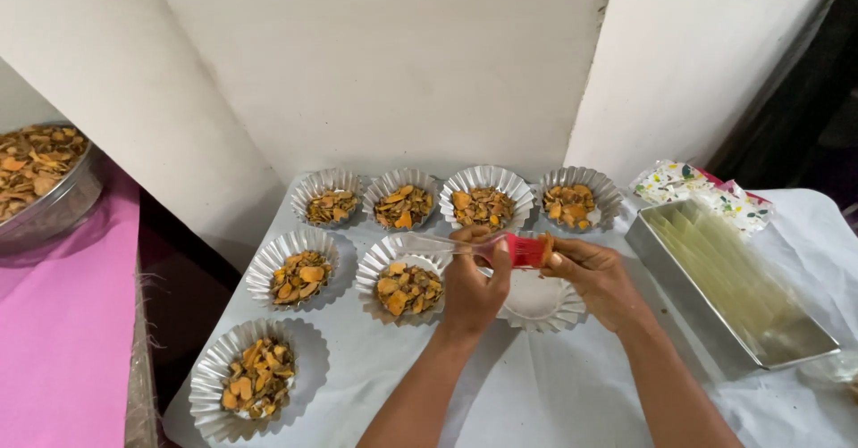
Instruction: Packaging tea leaves by portioning them into foil cups, applying a liquid with a brush, and then placing them into plastic bags.
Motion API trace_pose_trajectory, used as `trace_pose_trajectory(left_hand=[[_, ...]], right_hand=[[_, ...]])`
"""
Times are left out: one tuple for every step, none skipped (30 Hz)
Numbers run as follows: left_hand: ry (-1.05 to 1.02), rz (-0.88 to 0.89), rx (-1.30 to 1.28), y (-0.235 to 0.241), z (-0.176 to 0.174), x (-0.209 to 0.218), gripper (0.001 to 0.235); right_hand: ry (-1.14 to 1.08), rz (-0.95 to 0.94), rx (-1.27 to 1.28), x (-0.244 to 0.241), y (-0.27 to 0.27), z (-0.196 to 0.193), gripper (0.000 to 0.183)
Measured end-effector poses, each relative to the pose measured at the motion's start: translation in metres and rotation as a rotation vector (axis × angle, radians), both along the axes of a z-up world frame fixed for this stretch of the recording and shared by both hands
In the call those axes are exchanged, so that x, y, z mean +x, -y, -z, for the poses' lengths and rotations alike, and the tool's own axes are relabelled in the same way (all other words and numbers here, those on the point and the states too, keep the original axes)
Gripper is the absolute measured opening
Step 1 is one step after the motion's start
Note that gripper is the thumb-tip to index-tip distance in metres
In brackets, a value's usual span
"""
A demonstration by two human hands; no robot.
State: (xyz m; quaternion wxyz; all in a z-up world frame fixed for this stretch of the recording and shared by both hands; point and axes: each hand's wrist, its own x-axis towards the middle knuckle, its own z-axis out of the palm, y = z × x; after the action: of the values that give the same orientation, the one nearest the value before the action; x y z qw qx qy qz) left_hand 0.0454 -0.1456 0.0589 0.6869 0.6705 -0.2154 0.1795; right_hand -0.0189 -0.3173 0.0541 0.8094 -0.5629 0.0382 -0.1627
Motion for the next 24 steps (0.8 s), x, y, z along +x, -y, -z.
trace_pose_trajectory(left_hand=[[0.025,-0.044,0.019,0.000,0.007,0.007,0.031],[0.049,-0.087,0.039,0.000,0.015,0.013,0.030],[0.048,-0.091,0.037,-0.004,0.009,0.017,0.030],[0.042,-0.130,-0.028,-0.009,0.005,0.020,0.033],[0.037,-0.168,-0.093,-0.013,0.000,0.023,0.035],[0.037,-0.174,-0.092,-0.016,-0.001,0.028,0.035],[0.059,-0.249,-0.093,-0.019,-0.001,0.032,0.037],[0.081,-0.321,-0.095,-0.021,-0.001,0.036,0.039],[0.080,-0.322,-0.095,-0.024,-0.009,0.035,0.039],[0.095,-0.344,-0.185,-0.028,-0.018,0.035,0.040],[0.111,-0.366,-0.275,-0.033,-0.027,0.034,0.041],[0.110,-0.373,-0.277,-0.040,-0.031,0.035,0.041],[0.084,-0.372,-0.368,-0.047,-0.034,0.037,0.044],[0.056,-0.368,-0.456,-0.054,-0.038,0.037,0.046],[0.055,-0.372,-0.455,-0.060,-0.034,0.045,0.046],[0.046,-0.404,-0.514,-0.066,-0.030,0.053,0.048],[0.037,-0.437,-0.574,-0.072,-0.026,0.061,0.051],[0.038,-0.439,-0.573,-0.075,-0.027,0.062,0.051],[0.027,-0.424,-0.595,-0.079,-0.029,0.062,0.049],[0.018,-0.408,-0.618,-0.083,-0.031,0.063,0.048],[0.022,-0.410,-0.618,-0.079,-0.031,0.061,0.048],[0.011,-0.417,-0.577,-0.076,-0.031,0.060,0.048],[-0.001,-0.425,-0.535,-0.074,-0.031,0.058,0.047],[0.005,-0.433,-0.534,-0.074,-0.037,0.054,0.047]], right_hand=[[-0.052,0.046,-0.181,-0.005,0.000,-0.013,0.035],[-0.103,0.093,-0.362,-0.010,-0.001,-0.025,0.037],[-0.103,0.089,-0.364,-0.013,-0.005,-0.029,0.037],[-0.179,0.141,-0.679,-0.016,-0.009,-0.033,0.037],[-0.253,0.191,-0.994,-0.020,-0.013,-0.037,0.036],[-0.250,0.185,-0.995,-0.016,-0.011,-0.029,0.036],[-0.220,0.223,-1.134,-0.013,-0.008,-0.021,0.042],[-0.191,0.264,-1.275,-0.011,-0.005,-0.013,0.047],[-0.191,0.262,-1.276,-0.012,-0.009,-0.015,0.047],[-0.146,0.293,-1.292,-0.012,-0.013,-0.019,0.045],[-0.102,0.323,-1.307,-0.012,-0.018,-0.022,0.043],[-0.098,0.318,-1.309,-0.006,-0.026,-0.023,0.043],[-0.039,0.284,-1.359,0.000,-0.035,-0.024,0.042],[0.018,0.252,-1.404,0.005,-0.043,-0.025,0.041],[0.018,0.247,-1.403,0.010,-0.059,-0.032,0.041],[-0.020,0.091,-1.383,0.016,-0.074,-0.040,0.039],[-0.056,-0.064,-1.357,0.021,-0.090,-0.047,0.038],[-0.054,-0.065,-1.356,0.043,-0.098,-0.026,0.038],[-0.002,-0.142,-1.442,0.064,-0.107,-0.006,0.037],[0.053,-0.218,-1.528,0.086,-0.115,0.014,0.036],[0.058,-0.218,-1.529,0.096,-0.121,0.025,0.036],[0.100,-0.213,-1.637,0.106,-0.128,0.037,0.030],[0.145,-0.206,-1.746,0.117,-0.135,0.048,0.025],[0.155,-0.209,-1.744,0.121,-0.140,0.048,0.025]])
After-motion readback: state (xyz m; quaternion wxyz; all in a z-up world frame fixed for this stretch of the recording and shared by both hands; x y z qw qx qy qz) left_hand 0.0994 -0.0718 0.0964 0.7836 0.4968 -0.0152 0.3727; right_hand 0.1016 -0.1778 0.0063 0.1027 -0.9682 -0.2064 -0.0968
